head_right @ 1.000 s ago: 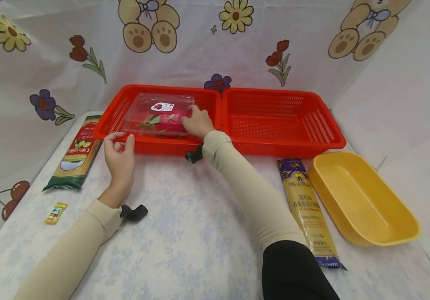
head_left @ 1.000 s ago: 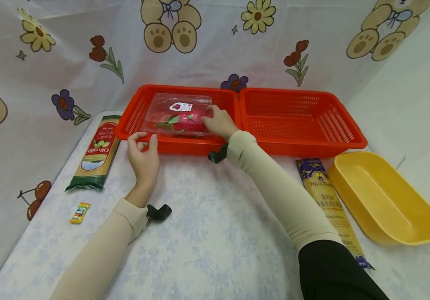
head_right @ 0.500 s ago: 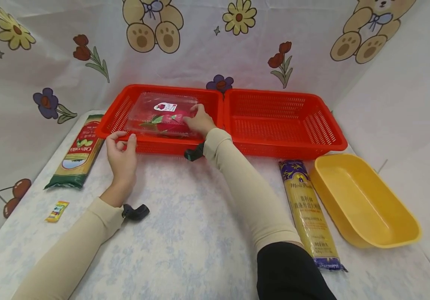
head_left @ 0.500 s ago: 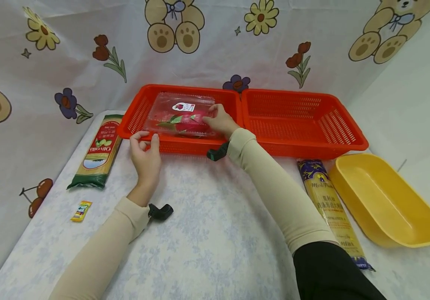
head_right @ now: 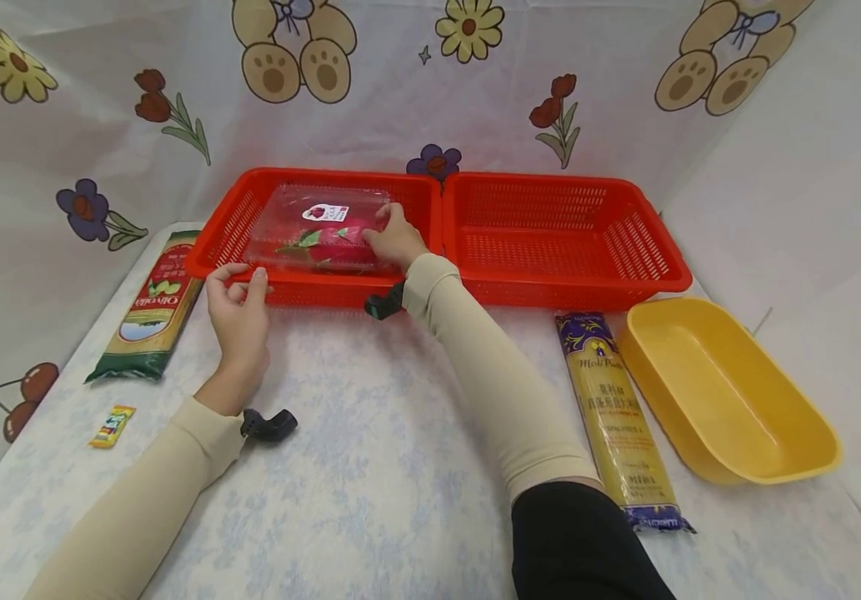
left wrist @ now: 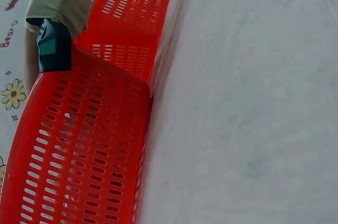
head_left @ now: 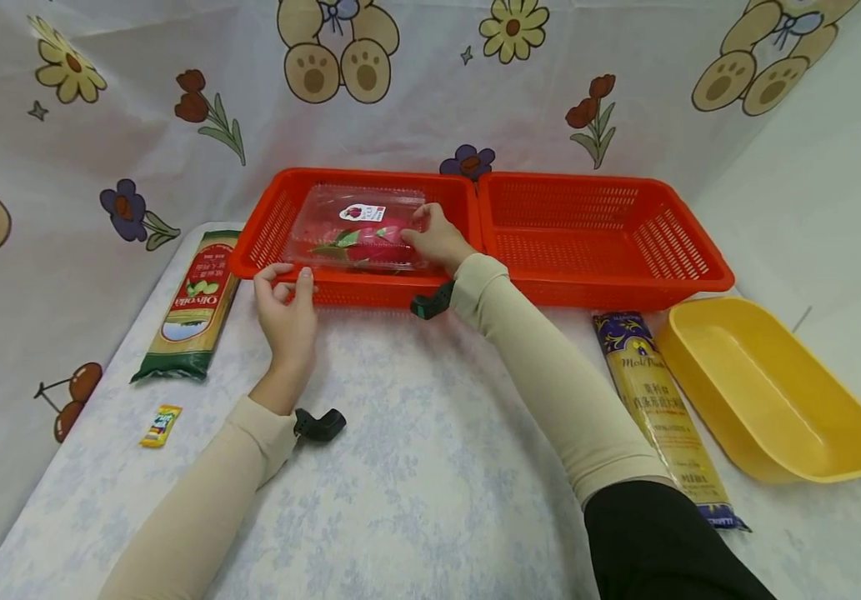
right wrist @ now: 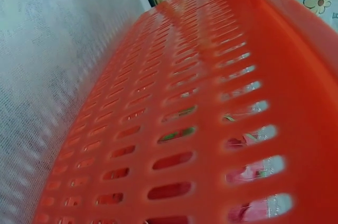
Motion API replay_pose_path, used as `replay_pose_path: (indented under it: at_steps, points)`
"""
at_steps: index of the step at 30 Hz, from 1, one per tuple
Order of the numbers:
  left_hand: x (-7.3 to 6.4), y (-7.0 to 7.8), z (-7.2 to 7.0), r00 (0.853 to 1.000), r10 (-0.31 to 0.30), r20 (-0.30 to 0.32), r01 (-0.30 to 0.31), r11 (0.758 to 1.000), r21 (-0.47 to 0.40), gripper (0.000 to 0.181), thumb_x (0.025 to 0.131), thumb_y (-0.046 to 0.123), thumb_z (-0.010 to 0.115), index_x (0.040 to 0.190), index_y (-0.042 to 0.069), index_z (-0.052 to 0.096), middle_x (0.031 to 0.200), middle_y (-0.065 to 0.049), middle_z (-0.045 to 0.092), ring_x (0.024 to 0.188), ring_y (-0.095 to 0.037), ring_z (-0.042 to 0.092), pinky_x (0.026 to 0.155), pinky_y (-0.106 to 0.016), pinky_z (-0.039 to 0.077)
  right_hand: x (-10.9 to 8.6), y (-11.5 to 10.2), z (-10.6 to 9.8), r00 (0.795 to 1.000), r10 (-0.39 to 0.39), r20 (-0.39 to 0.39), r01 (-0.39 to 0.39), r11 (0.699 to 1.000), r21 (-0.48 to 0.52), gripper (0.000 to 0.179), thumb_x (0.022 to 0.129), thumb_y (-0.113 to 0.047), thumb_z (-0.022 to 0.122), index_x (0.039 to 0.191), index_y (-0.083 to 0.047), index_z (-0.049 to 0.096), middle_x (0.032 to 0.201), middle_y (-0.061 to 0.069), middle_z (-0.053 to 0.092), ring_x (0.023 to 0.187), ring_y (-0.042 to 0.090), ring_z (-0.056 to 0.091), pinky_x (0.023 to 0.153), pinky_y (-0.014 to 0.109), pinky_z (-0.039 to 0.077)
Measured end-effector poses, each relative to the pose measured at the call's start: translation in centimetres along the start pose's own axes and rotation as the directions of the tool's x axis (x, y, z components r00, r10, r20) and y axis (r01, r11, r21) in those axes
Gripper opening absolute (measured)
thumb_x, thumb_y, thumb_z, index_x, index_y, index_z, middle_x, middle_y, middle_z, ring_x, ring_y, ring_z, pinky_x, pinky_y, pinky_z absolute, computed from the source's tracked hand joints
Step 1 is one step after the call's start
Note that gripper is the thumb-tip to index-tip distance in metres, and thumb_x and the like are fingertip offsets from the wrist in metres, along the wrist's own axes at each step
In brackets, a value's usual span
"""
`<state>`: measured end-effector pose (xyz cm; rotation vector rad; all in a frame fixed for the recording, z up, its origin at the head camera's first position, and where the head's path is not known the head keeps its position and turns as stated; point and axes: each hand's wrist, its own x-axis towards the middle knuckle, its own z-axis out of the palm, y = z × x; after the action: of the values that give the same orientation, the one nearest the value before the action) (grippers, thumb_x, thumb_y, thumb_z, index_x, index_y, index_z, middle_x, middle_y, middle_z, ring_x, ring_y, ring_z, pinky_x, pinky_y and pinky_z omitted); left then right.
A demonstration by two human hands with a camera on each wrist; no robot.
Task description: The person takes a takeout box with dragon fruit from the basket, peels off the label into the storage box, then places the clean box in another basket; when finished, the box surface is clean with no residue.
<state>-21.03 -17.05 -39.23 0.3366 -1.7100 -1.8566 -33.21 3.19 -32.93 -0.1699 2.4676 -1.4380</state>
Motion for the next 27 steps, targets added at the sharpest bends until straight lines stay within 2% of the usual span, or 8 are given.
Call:
replay_pose_path:
  at_steps: [5,10,13,18,24,25,27]
  points:
    - [-0.03,-0.02,-0.10,1.000,-0.020,-0.001,0.020,1.000,-0.023,0.029,0.101,0.028,0.066,0.122,0.020,0.049,0.092,-0.006,0.062,0.091,-0.021,0.061,0.078,-0.025,0.052,0.01,0.06,0.13,1.000,-0.012,-0.009,0.012,1.000,0.003,0.043,0.105,-0.033,0.059,0.137,-0.018,0.034,0.117,0.015,0.052,0.086,0.024,0.053,0.074,0.030,0.045]
    - [0.09,-0.06,0.07,1.000,-0.016,-0.002,0.016,0.999,-0.041,0.027,0.101,0.027,0.067,0.121,0.019,0.050,0.088,-0.005,0.062,0.089,-0.021,0.062,0.077,-0.026,0.052,-0.30,0.08,-0.06,0.999,-0.023,-0.028,0.024,0.999,0.047,0.042,0.105,-0.033,0.058,0.137,-0.019,0.035,0.112,0.014,0.054,0.076,0.024,0.054,0.074,0.034,0.053]
    - [0.08,-0.02,0.16,1.000,-0.010,0.008,0.010,0.999,-0.035,0.028,0.101,0.027,0.067,0.121,0.018,0.050,0.087,-0.005,0.061,0.089,-0.021,0.062,0.077,-0.028,0.051,-0.59,0.00,-0.17,0.998,-0.035,-0.059,0.039,0.997,0.074,0.040,0.105,-0.033,0.058,0.137,-0.020,0.036,0.109,0.014,0.055,0.072,0.024,0.054,0.074,0.037,0.055]
    - [0.00,0.26,0.21,1.000,-0.010,0.023,0.011,0.999,-0.033,0.030,0.102,0.025,0.065,0.125,0.015,0.048,0.087,-0.005,0.060,0.089,-0.020,0.061,0.077,-0.030,0.050,-0.67,-0.11,-0.13,0.990,-0.062,-0.129,0.070,0.996,0.058,0.038,0.105,-0.035,0.057,0.137,-0.024,0.040,0.104,0.013,0.056,0.070,0.023,0.053,0.070,0.035,0.053]
    - [-0.03,0.09,0.10,1.000,-0.006,0.011,0.006,0.999,-0.049,0.028,0.102,0.023,0.065,0.123,0.014,0.049,0.085,-0.006,0.059,0.088,-0.022,0.061,0.076,-0.032,0.049,-0.41,-0.06,0.19,0.961,-0.151,-0.231,0.156,0.988,0.003,0.034,0.104,-0.033,0.057,0.135,-0.026,0.045,0.080,0.012,0.051,0.061,0.025,0.050,0.065,0.032,0.048]
    - [-0.05,0.00,0.04,1.000,-0.002,0.013,0.003,0.999,-0.051,0.027,0.102,0.024,0.065,0.121,0.015,0.049,0.085,-0.006,0.059,0.087,-0.022,0.061,0.076,-0.031,0.050,-0.41,-0.09,0.26,0.953,-0.171,-0.251,0.174,0.985,-0.013,0.033,0.104,-0.032,0.057,0.135,-0.026,0.045,0.079,0.012,0.050,0.062,0.026,0.049,0.065,0.033,0.047]
    - [0.00,-0.22,-0.10,1.000,0.000,0.013,0.000,0.998,-0.058,0.027,0.101,0.026,0.066,0.120,0.017,0.049,0.087,-0.006,0.060,0.088,-0.021,0.061,0.077,-0.030,0.050,-0.40,-0.17,0.40,0.936,-0.206,-0.285,0.198,0.979,-0.056,0.032,0.105,-0.032,0.056,0.135,-0.026,0.047,0.088,0.010,0.051,0.072,0.024,0.049,0.068,0.033,0.046]
